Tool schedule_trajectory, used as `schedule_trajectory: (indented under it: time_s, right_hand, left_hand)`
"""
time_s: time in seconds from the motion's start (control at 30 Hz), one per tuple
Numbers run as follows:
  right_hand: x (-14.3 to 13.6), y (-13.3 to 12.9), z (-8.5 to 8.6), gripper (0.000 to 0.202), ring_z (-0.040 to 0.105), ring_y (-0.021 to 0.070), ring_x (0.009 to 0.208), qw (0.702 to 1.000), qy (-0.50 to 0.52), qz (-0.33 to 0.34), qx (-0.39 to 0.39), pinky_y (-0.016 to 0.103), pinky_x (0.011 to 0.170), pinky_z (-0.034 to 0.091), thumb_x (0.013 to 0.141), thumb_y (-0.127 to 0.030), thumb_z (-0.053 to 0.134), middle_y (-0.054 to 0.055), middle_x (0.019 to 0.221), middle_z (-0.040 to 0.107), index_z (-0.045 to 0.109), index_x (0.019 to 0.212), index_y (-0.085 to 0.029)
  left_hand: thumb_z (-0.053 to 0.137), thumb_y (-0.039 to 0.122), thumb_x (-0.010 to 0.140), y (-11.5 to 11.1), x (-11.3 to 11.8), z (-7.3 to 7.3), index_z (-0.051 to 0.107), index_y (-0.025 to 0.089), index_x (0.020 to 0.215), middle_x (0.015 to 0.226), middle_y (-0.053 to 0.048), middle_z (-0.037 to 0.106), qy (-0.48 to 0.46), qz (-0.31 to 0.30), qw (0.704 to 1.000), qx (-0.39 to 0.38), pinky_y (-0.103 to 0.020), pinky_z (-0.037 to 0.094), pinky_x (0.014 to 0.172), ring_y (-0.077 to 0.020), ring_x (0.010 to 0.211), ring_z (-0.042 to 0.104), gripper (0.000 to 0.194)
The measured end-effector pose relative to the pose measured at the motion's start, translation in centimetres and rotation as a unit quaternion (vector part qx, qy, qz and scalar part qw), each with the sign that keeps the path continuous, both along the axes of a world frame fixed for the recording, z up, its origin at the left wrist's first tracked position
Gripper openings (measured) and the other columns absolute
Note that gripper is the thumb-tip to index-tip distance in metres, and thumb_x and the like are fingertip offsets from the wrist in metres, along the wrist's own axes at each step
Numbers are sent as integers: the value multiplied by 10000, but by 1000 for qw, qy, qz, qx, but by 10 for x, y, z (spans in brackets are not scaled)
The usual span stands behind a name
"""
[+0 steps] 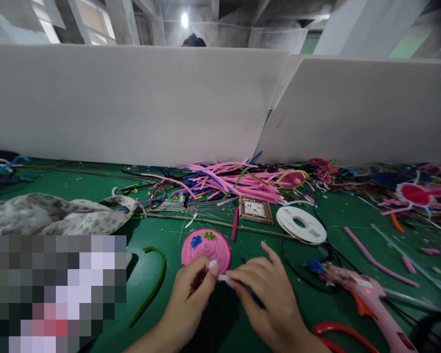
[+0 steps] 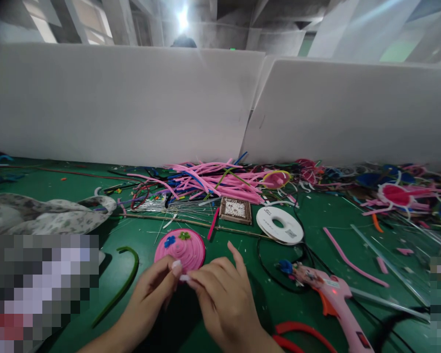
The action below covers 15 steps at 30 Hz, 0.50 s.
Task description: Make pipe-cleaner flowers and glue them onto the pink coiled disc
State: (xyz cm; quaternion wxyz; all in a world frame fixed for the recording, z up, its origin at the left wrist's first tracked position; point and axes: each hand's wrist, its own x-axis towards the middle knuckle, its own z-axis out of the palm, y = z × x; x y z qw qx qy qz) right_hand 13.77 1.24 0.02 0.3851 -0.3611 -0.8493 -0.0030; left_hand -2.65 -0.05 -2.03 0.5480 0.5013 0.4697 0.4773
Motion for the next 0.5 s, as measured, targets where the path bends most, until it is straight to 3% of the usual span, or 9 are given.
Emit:
schedule_trajectory:
  time_s: [0.27,0.5]
  right_hand:
    - [4,1,4,199,601,134,703,1000,20,-1,-18,489,1014,320,818,-81,560,-28,739,660,612,902,-254]
    - [4,2,3,161,604,135,664,999,44,0,8,491,1005,331,793,-88,581,-25,722,663,597,863,-232]
  left_hand:
    - [563,534,806,-1,-2,5,483,173,643,499,80,324,-51,-114,991,-51,-194,156,384,-54,409,236,403]
    - [500,529,848,-1,2,4,504,179,688,533,61,410,-113,-77,986,-100,-182,214,377,-65,421,318,385]
